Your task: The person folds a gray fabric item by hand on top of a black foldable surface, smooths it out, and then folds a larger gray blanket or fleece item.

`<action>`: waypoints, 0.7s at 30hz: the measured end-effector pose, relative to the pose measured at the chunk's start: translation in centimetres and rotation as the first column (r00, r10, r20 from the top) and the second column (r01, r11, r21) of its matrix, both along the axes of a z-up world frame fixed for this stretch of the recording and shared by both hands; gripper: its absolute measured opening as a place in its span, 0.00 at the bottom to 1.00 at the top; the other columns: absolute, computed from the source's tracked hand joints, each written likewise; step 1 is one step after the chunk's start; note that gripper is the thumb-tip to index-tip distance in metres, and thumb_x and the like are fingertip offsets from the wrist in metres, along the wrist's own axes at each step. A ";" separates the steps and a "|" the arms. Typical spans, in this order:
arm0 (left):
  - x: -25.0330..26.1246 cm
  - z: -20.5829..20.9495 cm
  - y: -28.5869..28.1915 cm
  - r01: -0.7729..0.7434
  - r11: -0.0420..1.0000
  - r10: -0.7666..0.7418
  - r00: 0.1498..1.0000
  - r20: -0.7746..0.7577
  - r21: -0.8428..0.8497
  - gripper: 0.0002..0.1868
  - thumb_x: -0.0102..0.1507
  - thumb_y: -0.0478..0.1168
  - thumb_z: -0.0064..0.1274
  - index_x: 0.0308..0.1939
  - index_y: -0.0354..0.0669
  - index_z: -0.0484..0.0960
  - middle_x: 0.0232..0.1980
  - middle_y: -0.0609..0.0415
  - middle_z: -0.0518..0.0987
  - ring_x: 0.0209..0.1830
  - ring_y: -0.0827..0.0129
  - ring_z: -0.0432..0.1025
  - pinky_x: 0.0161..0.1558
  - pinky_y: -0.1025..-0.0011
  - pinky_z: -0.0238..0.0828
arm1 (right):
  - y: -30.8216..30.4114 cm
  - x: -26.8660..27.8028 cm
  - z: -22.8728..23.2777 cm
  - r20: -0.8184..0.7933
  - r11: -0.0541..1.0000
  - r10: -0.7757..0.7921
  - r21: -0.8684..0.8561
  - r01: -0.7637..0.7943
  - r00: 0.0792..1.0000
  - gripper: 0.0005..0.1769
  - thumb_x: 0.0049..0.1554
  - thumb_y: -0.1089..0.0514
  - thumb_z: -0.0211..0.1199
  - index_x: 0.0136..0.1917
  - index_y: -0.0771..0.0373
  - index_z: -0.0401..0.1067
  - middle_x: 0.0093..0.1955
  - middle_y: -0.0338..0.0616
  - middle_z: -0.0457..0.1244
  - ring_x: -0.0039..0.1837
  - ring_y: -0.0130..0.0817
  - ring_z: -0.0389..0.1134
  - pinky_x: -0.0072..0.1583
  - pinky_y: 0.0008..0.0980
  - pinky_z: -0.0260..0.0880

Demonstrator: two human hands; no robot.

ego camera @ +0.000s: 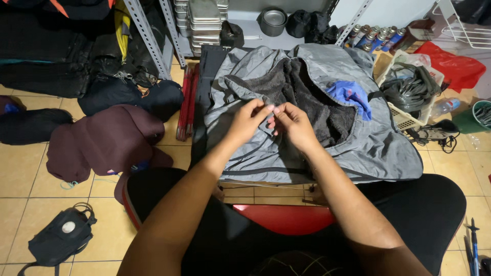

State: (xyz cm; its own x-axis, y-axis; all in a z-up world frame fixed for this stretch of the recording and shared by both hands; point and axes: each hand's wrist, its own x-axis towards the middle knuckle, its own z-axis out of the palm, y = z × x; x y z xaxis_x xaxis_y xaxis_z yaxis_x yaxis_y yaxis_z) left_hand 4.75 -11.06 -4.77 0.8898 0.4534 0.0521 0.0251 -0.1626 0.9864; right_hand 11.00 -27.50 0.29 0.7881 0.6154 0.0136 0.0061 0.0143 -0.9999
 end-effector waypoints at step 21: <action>-0.3 1.1 4.9 -0.251 0.896 0.288 0.957 -0.047 0.365 0.13 0.72 0.56 0.57 0.46 0.55 0.83 0.35 0.60 0.86 0.42 0.61 0.84 0.46 0.61 0.81 | -6.9 8.9 -1.7 -0.186 0.943 -0.332 -0.083 0.321 0.925 0.08 0.61 0.58 0.70 0.43 0.63 0.76 0.30 0.46 0.61 0.30 0.38 0.72 0.32 0.32 0.78</action>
State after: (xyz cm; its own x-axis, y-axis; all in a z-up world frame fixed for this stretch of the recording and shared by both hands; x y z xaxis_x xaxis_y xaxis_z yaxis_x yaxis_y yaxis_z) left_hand 4.41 -6.15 -3.70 0.7448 0.6448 0.1720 0.2100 -0.4711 0.8567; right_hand 19.87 -34.42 -1.38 0.9295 0.3194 -0.1846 -0.1930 -0.0052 -0.9812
